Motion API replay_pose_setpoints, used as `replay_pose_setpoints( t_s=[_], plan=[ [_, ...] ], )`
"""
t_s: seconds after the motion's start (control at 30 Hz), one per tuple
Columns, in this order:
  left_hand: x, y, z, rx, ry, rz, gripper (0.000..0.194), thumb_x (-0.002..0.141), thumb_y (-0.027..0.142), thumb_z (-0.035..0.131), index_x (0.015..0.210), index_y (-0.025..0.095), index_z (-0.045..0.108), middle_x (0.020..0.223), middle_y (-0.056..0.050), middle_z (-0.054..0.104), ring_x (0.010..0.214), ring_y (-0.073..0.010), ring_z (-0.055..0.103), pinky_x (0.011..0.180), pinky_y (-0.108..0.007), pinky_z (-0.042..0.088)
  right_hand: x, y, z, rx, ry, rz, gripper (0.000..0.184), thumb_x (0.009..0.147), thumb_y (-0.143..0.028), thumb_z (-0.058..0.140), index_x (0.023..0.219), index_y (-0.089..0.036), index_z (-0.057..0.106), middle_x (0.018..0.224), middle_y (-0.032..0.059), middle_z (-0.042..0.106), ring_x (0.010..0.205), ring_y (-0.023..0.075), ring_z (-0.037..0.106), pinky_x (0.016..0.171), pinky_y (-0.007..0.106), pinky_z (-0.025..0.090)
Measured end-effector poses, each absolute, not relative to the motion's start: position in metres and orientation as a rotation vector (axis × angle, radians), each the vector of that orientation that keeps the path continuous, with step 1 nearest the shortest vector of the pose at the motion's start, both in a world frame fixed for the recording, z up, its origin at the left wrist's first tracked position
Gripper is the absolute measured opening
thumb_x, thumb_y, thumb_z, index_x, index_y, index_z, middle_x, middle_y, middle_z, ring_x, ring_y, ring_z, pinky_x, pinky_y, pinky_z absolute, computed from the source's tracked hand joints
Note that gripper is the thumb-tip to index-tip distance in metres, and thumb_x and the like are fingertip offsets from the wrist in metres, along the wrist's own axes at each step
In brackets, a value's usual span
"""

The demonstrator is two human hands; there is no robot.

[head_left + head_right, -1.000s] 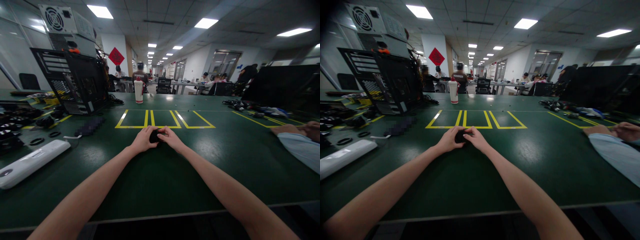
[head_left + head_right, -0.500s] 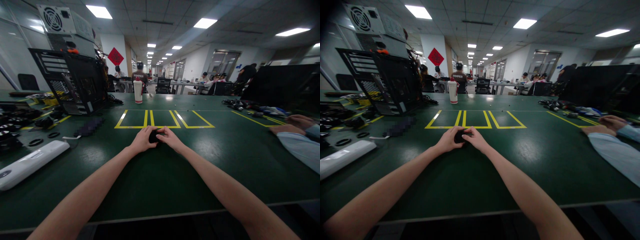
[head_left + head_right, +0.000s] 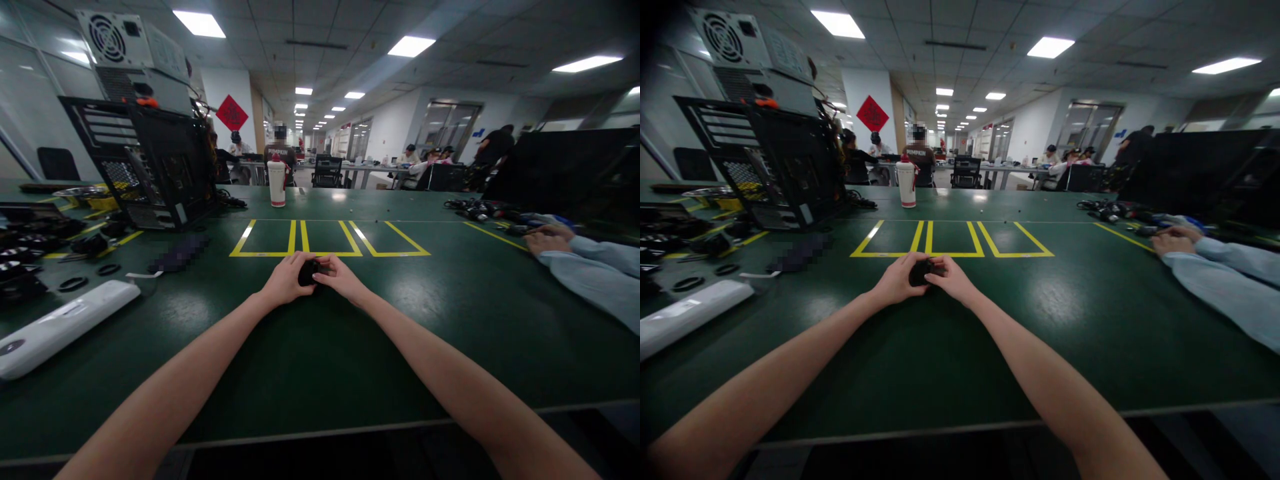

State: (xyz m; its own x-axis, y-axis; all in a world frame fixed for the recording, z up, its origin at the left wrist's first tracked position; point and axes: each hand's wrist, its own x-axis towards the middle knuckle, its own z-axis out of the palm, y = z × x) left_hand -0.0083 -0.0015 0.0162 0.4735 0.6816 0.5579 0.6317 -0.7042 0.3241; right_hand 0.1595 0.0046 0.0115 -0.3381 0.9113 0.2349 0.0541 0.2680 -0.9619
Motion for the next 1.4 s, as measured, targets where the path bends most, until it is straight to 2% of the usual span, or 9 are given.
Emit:
replay_pose_setpoints(
  t_s=[0.23,0.47,0.63,0.83,0.97,1.1,1.27,1.4],
  plan=[
    [-0.009,-0.002,0.017,2.647,1.162,1.041,0.056,0.063,0.027,0.064,0.113,0.023,0.038,0.108,-0.005,0.05,0.099,-0.0225,0.05,0.084,-0.039,0.042,0.159,0.008,0.008,-0.899,-1.612,1.217,0.025,0.066,-0.028,0.062,0.084,-0.019,0.048,0.091,0.0023,0.055,0.085,0.0148,0.055,0.081,0.038,0.046],
    [-0.009,-0.001,0.017,2.641,1.169,1.052,0.056,0.062,0.026,0.064,0.113,0.023,0.039,0.108,-0.005,0.05,0.099,-0.0226,0.05,0.084,-0.039,0.042,0.161,0.005,0.013,-0.944,-1.645,1.236,0.031,0.068,-0.022,0.06,0.097,-0.017,0.05,0.102,0.0065,0.053,0.092,0.0162,0.053,0.086,0.039,0.043],
    [-0.009,0.0,0.015,2.653,1.167,1.061,0.057,0.062,0.025,0.064,0.113,0.022,0.039,0.108,-0.005,0.05,0.099,-0.0228,0.05,0.084,-0.038,0.041,0.16,0.004,0.011,-0.899,-1.628,1.213,0.036,0.06,-0.019,0.067,0.09,-0.019,0.047,0.096,0.0031,0.053,0.091,0.0149,0.053,0.085,0.036,0.043],
    [-0.008,0.003,0.013,2.642,1.219,1.043,0.057,0.062,0.028,0.064,0.112,0.022,0.039,0.108,-0.005,0.05,0.099,-0.0226,0.05,0.084,-0.037,0.042,0.163,0.01,-0.001,-0.96,-1.631,1.118,0.022,0.065,-0.03,0.061,0.072,-0.017,0.046,0.087,0.0009,0.056,0.076,0.0127,0.055,0.076,0.033,0.045],
    [-0.01,0.002,0.013,2.627,1.232,1.031,0.057,0.063,0.03,0.064,0.113,0.021,0.039,0.108,-0.005,0.05,0.099,-0.0222,0.05,0.084,-0.036,0.042,0.162,0.012,-0.004,-1.026,-1.62,1.066,0.022,0.066,-0.028,0.061,0.079,-0.017,0.047,0.083,0.0007,0.056,0.078,0.0129,0.055,0.077,0.032,0.044],
    [-0.013,0.003,0.015,2.55,1.274,1.011,0.057,0.064,0.033,0.063,0.114,0.022,0.038,0.109,-0.004,0.05,0.097,-0.0219,0.051,0.082,-0.036,0.043,0.16,0.011,0.0,-1.088,-1.652,1.031,0.023,0.07,-0.031,0.057,0.085,-0.015,0.049,0.088,0.0033,0.056,0.083,0.0136,0.055,0.081,0.033,0.043],
    [-0.021,0.012,0.012,2.342,1.353,0.961,0.056,0.063,0.037,0.064,0.112,0.023,0.041,0.11,-0.004,0.051,0.096,-0.0224,0.053,0.081,-0.037,0.044,0.171,0.008,0.012,-1.169,-1.865,1.107,0.041,0.07,-0.043,0.056,0.101,-0.016,0.049,0.101,0.0073,0.054,0.093,0.0166,0.054,0.086,0.035,0.042],
    [-0.028,0.02,0.006,2.16,1.368,0.923,0.055,0.062,0.041,0.064,0.109,0.021,0.045,0.108,-0.006,0.054,0.098,-0.0231,0.053,0.082,-0.038,0.044,0.19,0.005,0.026,-1.128,-2.276,1.132,0.069,0.06,-0.043,0.066,0.12,-0.022,0.038,0.124,0.0071,0.039,0.115,0.0211,0.04,0.098,0.039,0.032]
  ],
)
